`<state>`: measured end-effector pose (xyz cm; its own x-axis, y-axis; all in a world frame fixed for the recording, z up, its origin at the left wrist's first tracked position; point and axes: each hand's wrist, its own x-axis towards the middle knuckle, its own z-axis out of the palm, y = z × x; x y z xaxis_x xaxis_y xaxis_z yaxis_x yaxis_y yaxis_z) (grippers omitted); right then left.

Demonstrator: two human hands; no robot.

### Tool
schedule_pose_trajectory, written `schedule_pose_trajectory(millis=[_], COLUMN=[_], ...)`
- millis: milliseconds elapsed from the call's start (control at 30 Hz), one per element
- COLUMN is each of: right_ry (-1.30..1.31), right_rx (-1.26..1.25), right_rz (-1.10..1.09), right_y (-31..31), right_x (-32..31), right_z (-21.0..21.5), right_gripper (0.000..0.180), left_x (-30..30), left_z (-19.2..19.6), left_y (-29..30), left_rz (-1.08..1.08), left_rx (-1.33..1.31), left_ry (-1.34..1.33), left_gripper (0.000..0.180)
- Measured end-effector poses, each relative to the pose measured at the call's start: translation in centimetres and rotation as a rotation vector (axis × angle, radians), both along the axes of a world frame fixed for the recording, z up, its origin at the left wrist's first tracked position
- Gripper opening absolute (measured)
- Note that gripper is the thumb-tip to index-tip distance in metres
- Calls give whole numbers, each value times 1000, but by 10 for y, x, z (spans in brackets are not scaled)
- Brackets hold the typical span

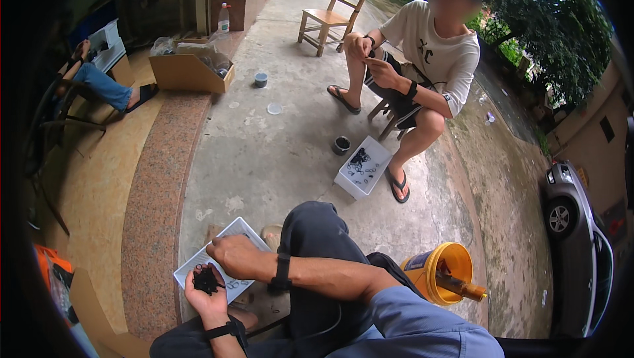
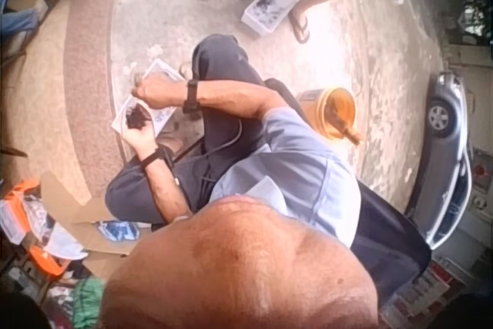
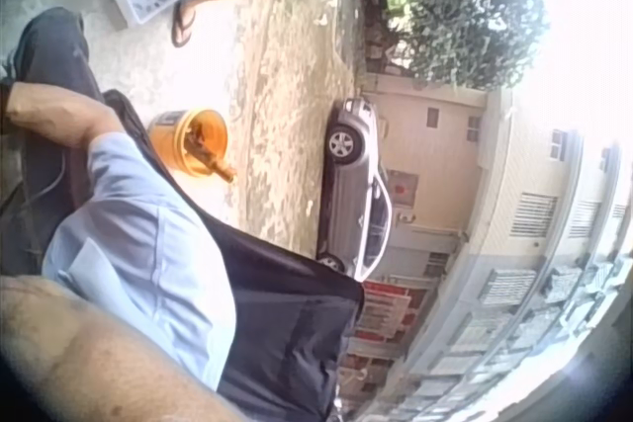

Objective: Sorting and inspecting small black plastic or rubber parts from one container to another.

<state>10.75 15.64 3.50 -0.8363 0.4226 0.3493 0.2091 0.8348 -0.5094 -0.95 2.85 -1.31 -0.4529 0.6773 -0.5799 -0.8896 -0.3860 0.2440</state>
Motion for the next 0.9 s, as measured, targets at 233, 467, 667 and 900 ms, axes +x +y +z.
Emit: schedule_pose_trajectory(millis=[233, 467, 667, 900], right_ry=[-1, 0, 38, 105], right_rx=[16, -121, -4, 59], right_rz=[-24, 188, 279, 281], right_y=[0, -6, -33, -38], right_x=[-2, 4, 2, -6], right_z=[-3, 28, 2, -7], right_gripper=[17, 20, 23, 14], left_x=[0, 0, -1, 4], left_z=[3, 11, -11, -9], left_y=[0, 1, 0, -3], left_rz=[-3, -30, -45, -102], left_rx=[-4, -27, -15, 84], left_ry=[-2, 47, 148, 129], left_gripper=[17, 20, 20, 20])
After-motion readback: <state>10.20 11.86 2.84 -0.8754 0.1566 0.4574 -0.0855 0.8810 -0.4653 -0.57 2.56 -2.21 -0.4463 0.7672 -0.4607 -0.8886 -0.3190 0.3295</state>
